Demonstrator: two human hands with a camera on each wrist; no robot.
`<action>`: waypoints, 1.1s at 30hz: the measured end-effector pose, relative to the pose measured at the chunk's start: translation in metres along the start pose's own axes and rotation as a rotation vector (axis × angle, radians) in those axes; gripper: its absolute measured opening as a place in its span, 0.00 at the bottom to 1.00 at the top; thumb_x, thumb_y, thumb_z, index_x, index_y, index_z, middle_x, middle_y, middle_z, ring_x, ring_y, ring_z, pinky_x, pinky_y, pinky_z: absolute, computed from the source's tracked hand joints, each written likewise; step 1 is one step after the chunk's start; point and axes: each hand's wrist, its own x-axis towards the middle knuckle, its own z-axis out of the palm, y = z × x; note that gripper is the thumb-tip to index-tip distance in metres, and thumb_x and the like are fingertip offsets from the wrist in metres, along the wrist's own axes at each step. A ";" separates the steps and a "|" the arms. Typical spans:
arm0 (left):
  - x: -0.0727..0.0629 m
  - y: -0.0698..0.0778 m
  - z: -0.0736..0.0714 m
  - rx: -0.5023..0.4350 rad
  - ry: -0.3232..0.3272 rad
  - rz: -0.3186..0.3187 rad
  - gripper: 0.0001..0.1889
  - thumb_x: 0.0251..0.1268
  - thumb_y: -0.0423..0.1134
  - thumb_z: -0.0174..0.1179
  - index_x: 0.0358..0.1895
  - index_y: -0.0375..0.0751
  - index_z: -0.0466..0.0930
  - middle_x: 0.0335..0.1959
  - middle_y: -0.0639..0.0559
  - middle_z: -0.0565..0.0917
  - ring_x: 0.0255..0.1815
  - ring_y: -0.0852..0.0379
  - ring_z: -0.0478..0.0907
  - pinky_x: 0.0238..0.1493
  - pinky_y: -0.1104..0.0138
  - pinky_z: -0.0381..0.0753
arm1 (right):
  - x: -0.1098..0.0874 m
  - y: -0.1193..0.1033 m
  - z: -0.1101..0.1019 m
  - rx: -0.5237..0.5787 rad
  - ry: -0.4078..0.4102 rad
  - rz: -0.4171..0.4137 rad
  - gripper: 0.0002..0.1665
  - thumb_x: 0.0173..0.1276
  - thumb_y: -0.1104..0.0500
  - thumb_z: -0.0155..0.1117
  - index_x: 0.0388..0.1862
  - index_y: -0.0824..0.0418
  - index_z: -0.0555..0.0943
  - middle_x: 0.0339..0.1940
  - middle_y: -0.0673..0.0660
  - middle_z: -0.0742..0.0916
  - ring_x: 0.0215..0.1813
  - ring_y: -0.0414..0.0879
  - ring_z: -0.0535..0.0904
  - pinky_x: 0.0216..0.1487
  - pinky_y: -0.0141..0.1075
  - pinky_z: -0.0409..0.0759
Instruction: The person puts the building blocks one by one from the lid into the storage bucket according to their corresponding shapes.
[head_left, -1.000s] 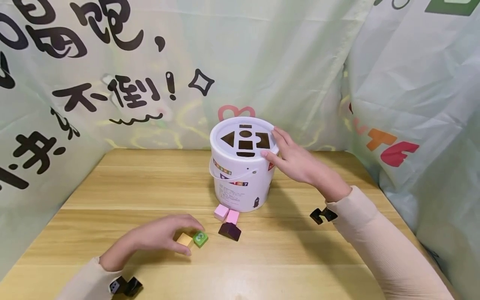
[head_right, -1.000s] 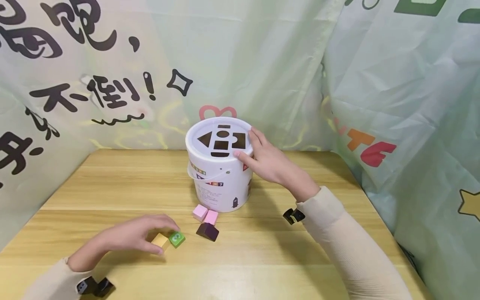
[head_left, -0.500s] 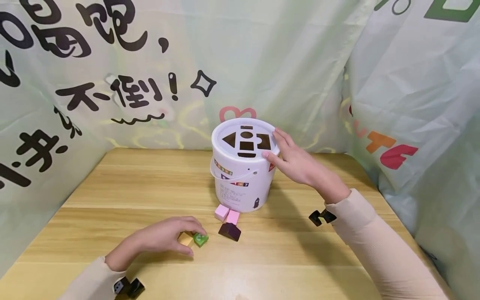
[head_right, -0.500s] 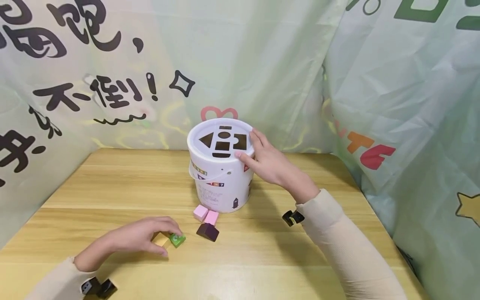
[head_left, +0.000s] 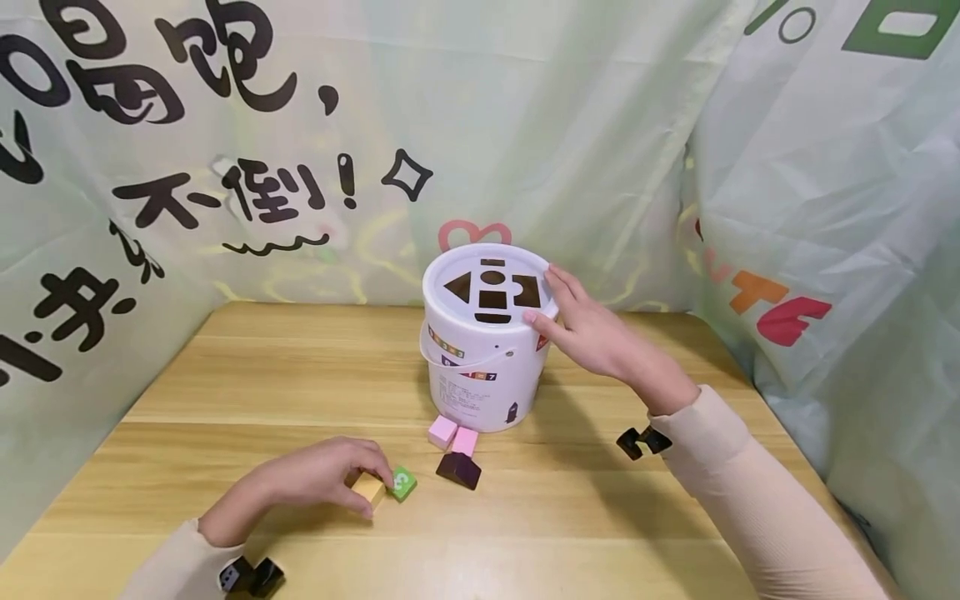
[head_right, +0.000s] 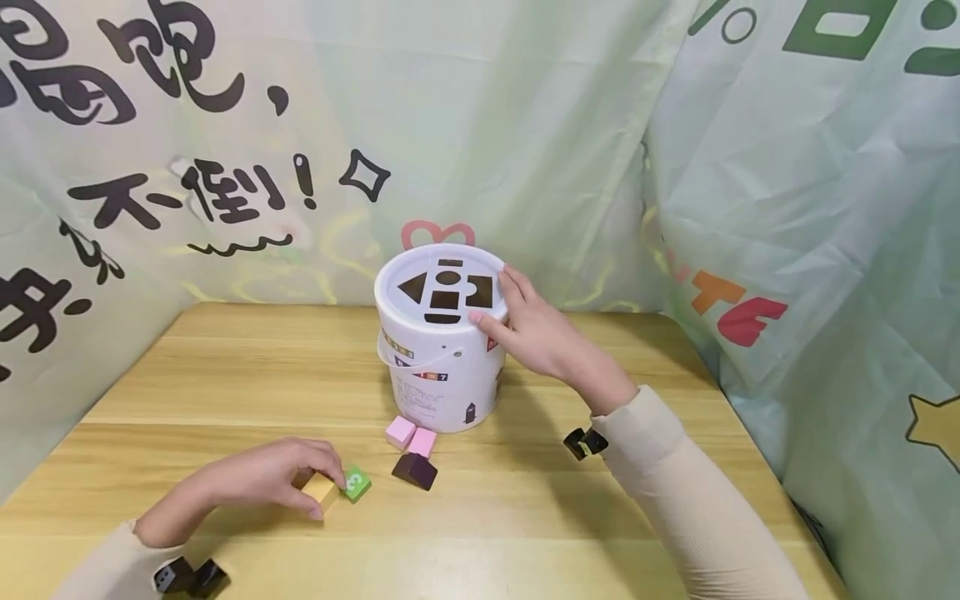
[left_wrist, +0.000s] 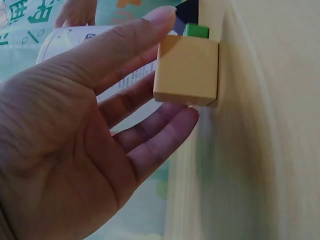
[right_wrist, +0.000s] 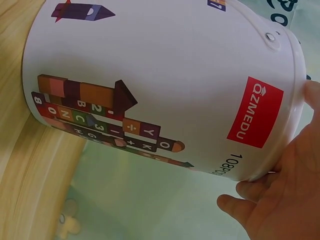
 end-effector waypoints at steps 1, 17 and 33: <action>0.000 -0.001 -0.001 -0.001 -0.008 0.000 0.16 0.53 0.46 0.73 0.46 0.56 0.84 0.40 0.67 0.79 0.31 0.67 0.71 0.32 0.74 0.75 | 0.000 0.000 0.000 0.002 0.001 0.002 0.55 0.71 0.26 0.37 0.81 0.59 0.41 0.81 0.57 0.46 0.74 0.64 0.58 0.70 0.58 0.59; -0.005 0.001 -0.008 0.004 -0.053 -0.085 0.16 0.54 0.37 0.72 0.47 0.54 0.84 0.42 0.67 0.80 0.35 0.67 0.72 0.37 0.72 0.76 | -0.001 -0.002 -0.001 -0.002 0.009 0.002 0.54 0.71 0.26 0.38 0.81 0.59 0.41 0.81 0.57 0.46 0.73 0.64 0.60 0.69 0.59 0.60; -0.002 0.013 -0.021 -0.072 0.085 -0.047 0.16 0.60 0.46 0.68 0.51 0.50 0.83 0.46 0.63 0.82 0.43 0.64 0.78 0.46 0.64 0.81 | 0.000 0.001 0.002 0.009 0.006 -0.002 0.54 0.71 0.26 0.38 0.81 0.58 0.41 0.81 0.57 0.47 0.73 0.64 0.60 0.69 0.59 0.60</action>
